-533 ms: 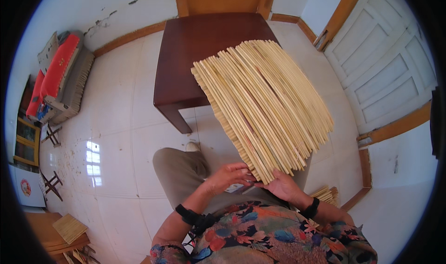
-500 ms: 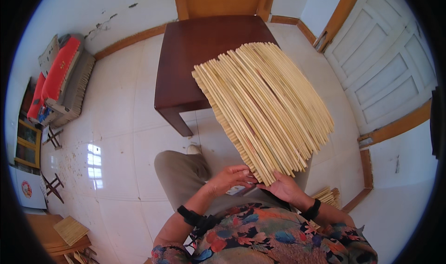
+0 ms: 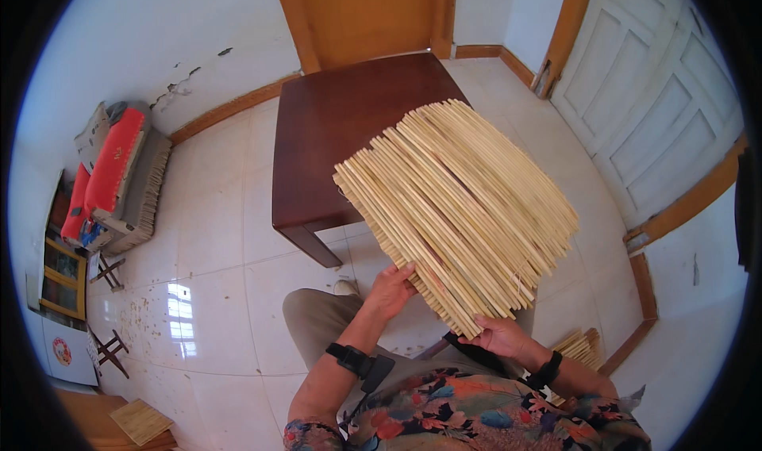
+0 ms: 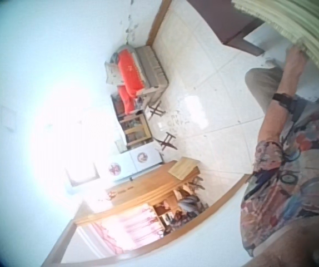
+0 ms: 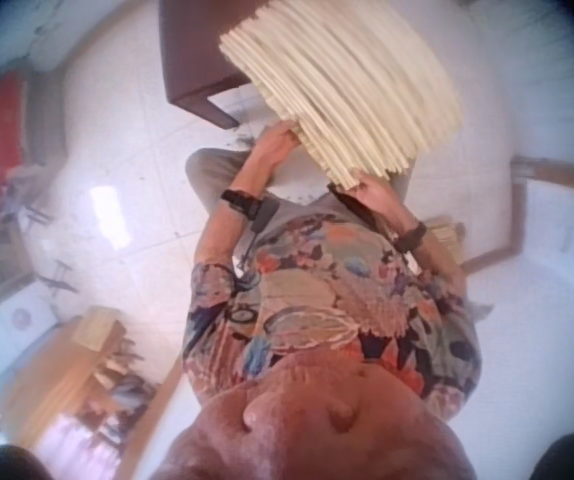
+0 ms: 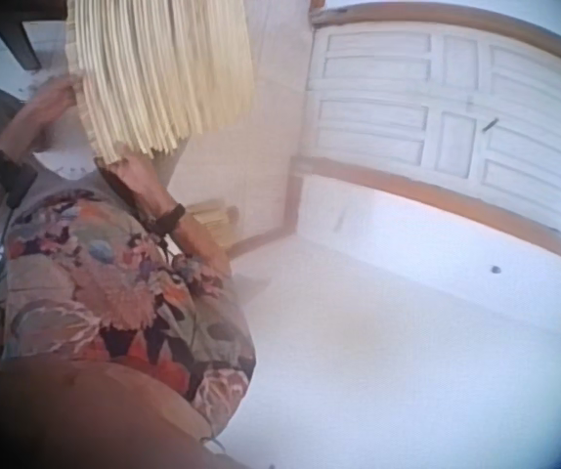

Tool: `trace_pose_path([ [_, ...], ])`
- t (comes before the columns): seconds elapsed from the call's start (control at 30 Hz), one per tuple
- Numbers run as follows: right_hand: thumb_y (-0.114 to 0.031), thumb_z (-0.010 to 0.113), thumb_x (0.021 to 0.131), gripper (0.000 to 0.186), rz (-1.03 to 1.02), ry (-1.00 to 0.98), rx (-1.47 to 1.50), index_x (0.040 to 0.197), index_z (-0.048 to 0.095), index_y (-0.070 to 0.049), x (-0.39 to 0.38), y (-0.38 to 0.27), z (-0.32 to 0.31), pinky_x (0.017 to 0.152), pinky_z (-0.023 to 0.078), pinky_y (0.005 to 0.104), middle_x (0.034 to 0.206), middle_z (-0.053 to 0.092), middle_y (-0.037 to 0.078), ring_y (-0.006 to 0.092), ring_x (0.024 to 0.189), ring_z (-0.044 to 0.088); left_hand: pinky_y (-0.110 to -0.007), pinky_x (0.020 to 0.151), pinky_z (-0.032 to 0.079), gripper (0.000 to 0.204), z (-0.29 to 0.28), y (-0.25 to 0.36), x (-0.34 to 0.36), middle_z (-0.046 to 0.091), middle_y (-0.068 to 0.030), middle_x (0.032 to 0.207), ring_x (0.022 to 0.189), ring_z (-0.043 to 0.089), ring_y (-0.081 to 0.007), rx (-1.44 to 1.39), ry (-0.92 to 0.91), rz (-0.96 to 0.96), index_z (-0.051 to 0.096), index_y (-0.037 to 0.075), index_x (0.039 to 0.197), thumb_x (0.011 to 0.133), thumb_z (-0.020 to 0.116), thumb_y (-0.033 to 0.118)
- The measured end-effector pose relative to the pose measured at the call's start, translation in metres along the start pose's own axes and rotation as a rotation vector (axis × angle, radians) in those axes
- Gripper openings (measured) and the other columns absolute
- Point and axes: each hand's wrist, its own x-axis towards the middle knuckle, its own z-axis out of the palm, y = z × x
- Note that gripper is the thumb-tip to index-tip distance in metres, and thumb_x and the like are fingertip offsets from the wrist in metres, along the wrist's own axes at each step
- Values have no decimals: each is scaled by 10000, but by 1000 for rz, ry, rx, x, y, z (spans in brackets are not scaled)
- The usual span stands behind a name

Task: The person weaves a bamboo mat by threading a string through bamboo sticks, periodically moving to a door to turn a lock, and then returning to the workspace to continue the weaving process.

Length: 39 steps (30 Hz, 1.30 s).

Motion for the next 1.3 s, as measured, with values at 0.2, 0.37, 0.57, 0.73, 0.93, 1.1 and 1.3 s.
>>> trace_pose_path([
  [0.2, -144, 526, 860, 493, 0, -101, 4, 1304, 331, -58, 0, -7, -11, 867, 436, 475, 1230, 472, 150, 292, 1077, 508, -371, 897, 430, 331, 14, 7, -21, 551, -75, 1130, 1034, 533, -196, 103, -11, 100, 491, 34, 1164, 866, 543, 170],
  [0.37, -113, 553, 839, 531, 52, -141, -22, 1310, 318, -47, 10, -20, -13, 848, 456, 458, 1258, 451, 143, 273, 1092, 498, -365, 836, 475, 259, 16, 3, -51, 573, -81, 1085, 969, 566, -189, 71, 111, 217, 514, 24, 1128, 893, 494, 131],
  [0.57, -24, 583, 798, 533, 6, -93, -186, 1279, 353, -10, 34, -44, -2, 936, 424, 377, 1245, 464, 128, 242, 1123, 482, -356, 864, 455, 252, 6, -16, -71, 563, -76, 1108, 1011, 547, -194, -98, 185, 344, 513, 22, 1119, 890, 496, 125],
  [0.73, -128, 595, 800, 536, -95, -115, -204, 1261, 362, 13, 31, -56, 21, 935, 416, 376, 1233, 466, 153, 249, 1106, 492, -309, 722, 505, 303, 9, 3, -102, 597, -102, 1004, 837, 619, -232, 583, 248, 131, 520, 13, 1114, 845, 565, 145],
  [0.93, -174, 566, 830, 505, -155, -55, -292, 1239, 369, 47, 16, -72, 48, 934, 411, 361, 1221, 472, 157, 239, 1091, 498, -466, 944, 341, 521, 59, 30, -131, 523, -122, 1153, 1107, 487, -287, 2000, 327, 1083, 531, 64, 1121, 634, 716, 93],
  [1.1, -242, 531, 871, 453, -219, -143, -266, 1203, 420, 45, 6, -77, 75, 901, 442, 322, 1152, 531, 118, 185, 1038, 537, -510, 1021, 208, 668, 84, 34, -95, 433, -123, 1290, 1249, 353, -268, 2123, 108, 1046, 434, 59, 1216, 607, 707, 85],
  [1.3, -302, 441, 908, 448, -336, -297, -439, 1198, 438, 38, 1, -103, 99, 887, 409, 321, 1164, 518, 114, 185, 1059, 509, -432, 945, 377, 437, 106, 71, -66, 520, -154, 1178, 1117, 492, -297, 1994, -16, 1365, 488, -16, 1128, 696, 551, -17],
])
